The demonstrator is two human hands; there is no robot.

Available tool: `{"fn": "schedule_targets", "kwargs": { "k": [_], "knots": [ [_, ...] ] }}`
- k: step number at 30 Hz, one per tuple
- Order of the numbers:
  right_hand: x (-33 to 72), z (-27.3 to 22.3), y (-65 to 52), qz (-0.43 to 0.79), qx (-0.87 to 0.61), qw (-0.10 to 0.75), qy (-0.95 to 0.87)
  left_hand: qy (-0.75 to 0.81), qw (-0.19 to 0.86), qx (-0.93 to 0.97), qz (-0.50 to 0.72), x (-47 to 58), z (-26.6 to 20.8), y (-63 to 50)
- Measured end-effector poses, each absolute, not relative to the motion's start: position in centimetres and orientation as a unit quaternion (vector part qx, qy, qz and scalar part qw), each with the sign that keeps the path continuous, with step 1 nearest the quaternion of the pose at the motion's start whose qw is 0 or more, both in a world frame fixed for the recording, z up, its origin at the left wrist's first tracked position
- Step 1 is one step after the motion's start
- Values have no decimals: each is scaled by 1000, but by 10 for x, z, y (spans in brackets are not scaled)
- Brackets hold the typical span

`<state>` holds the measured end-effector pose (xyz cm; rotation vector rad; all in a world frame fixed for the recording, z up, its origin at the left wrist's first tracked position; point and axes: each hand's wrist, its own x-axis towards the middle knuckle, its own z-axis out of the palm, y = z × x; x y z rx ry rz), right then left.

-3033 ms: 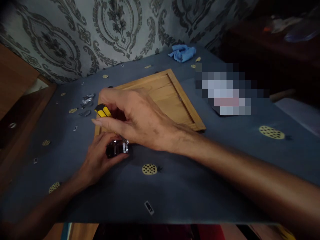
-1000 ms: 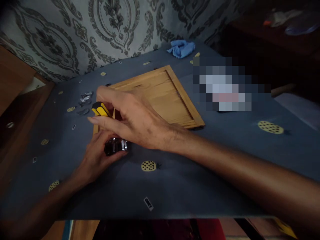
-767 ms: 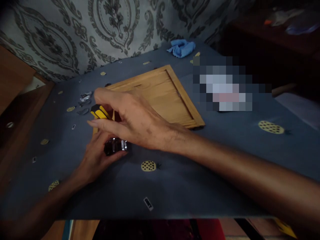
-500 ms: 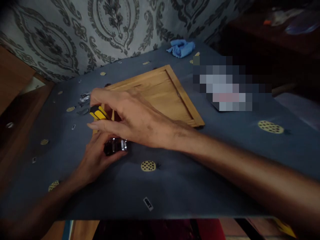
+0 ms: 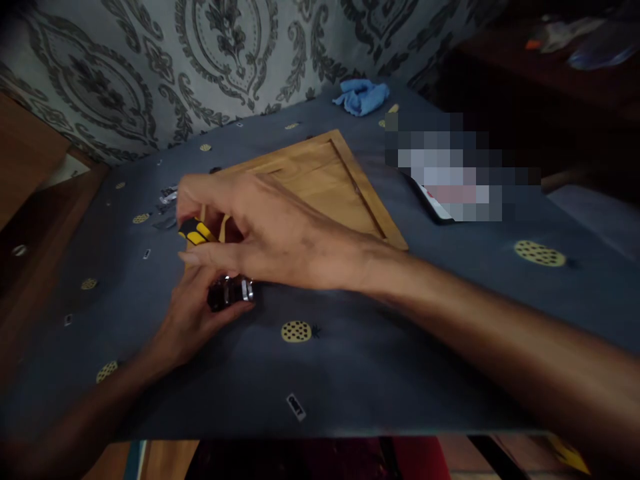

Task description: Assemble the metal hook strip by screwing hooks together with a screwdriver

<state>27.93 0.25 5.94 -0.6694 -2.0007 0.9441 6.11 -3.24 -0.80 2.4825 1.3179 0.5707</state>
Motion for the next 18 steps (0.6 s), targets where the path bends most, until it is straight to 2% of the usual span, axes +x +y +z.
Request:
{"fn": "schedule_targets", "kwargs": {
  "k": [5,11,15,18],
  "knots": [
    [284,63,3,399,-229,367,-809,455,131,858,201,59,-11,-33],
    [274,54,-4,256,-295,437,-810,444,112,864,209,58,-13,-32],
    [273,56,-8,218,-318,502,-774,451,139,858,203,60,-9,-33],
    [275,59,-9,188,-339,508,-769,462,153,851,198,61,-8,-33]
  ]
}}
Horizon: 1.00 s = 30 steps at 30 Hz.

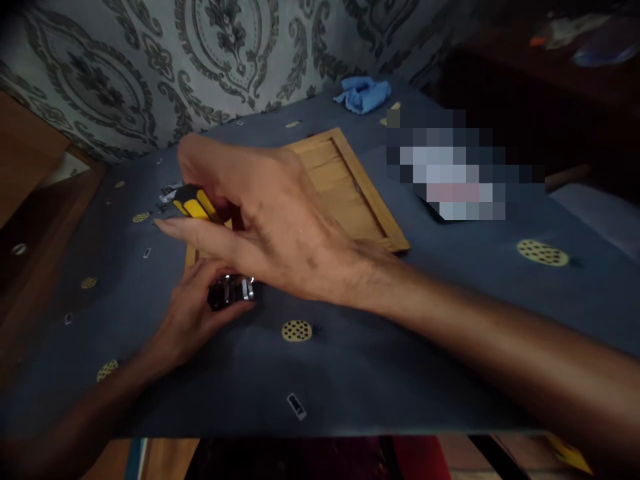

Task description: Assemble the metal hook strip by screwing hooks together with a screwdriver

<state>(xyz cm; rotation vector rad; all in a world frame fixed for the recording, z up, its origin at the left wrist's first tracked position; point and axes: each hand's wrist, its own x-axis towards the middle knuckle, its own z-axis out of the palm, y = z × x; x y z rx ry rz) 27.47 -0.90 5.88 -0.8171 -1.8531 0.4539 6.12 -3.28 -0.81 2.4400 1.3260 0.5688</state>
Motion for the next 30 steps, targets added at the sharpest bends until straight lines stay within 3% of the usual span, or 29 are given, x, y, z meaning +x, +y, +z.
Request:
{"fn": "schedule_targets", "kwargs": {
  "k": [8,30],
  "knots": [
    [274,51,-4,202,-315,458,-806,466,167,847,195,61,-8,-32],
    [277,51,0,175,-305,431,-831,461,170,848,199,61,-9,-32]
  ]
}}
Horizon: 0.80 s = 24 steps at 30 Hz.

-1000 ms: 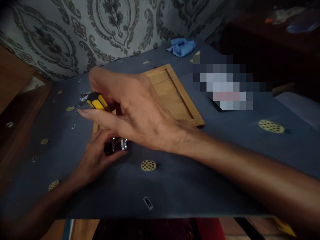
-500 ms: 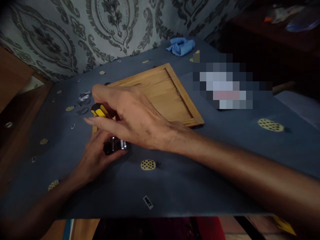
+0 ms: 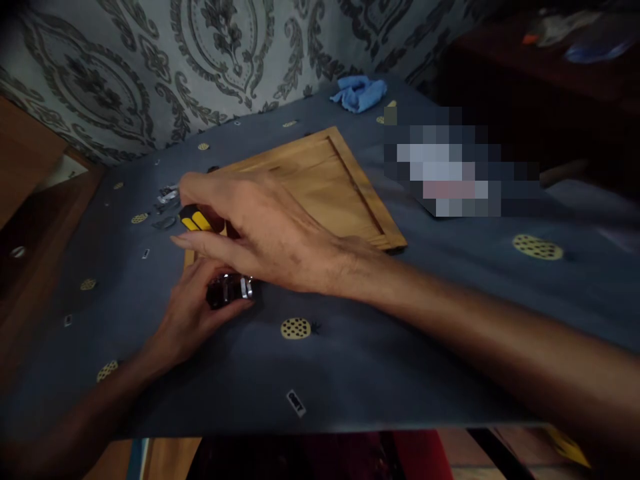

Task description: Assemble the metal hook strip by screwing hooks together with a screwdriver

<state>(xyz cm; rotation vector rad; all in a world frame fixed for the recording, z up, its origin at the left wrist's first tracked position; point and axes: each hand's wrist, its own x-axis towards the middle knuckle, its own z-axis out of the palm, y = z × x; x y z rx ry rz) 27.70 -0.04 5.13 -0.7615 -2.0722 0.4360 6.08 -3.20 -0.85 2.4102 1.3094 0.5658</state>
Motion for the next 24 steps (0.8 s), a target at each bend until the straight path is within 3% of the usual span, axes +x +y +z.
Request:
{"fn": "schedule_targets", "kwargs": {
  "k": [6,12,18,24],
  "knots": [
    [276,50,1,176,-317,430,-827,463,161,846,209,61,-10,-33],
    [272,49,3,290,-284,450,-796,453,165,851,207,61,-9,-32],
    [283,62,7,386,-223,364,-818,449,130,859,208,60,-10,-32],
    [280,57,2,341,-260,382,-819,463,119,852,212,58,-15,-32]
  ]
}}
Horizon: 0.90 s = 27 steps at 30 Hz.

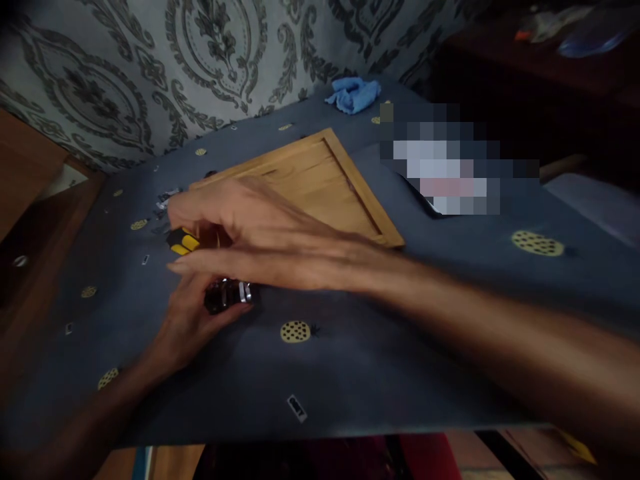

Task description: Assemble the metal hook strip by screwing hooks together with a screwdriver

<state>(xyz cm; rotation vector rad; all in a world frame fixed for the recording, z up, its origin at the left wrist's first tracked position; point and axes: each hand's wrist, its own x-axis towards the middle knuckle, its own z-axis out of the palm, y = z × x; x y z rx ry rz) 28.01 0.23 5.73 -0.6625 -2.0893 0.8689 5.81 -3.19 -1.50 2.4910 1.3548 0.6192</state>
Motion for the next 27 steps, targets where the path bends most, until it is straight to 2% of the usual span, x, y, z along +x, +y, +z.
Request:
{"fn": "schedule_targets", "kwargs": {
  "k": [4,10,19,27],
  "knots": [
    [273,51,-4,231,-326,434,-807,460,120,852,219,58,-16,-32],
    [275,59,-9,155,-354,495,-778,461,156,849,206,59,-11,-32],
    [274,55,-4,189,-344,425,-816,461,144,851,205,61,-10,-31],
    [274,54,-5,169,-349,415,-823,457,142,853,207,60,-11,-31]
  ]
}}
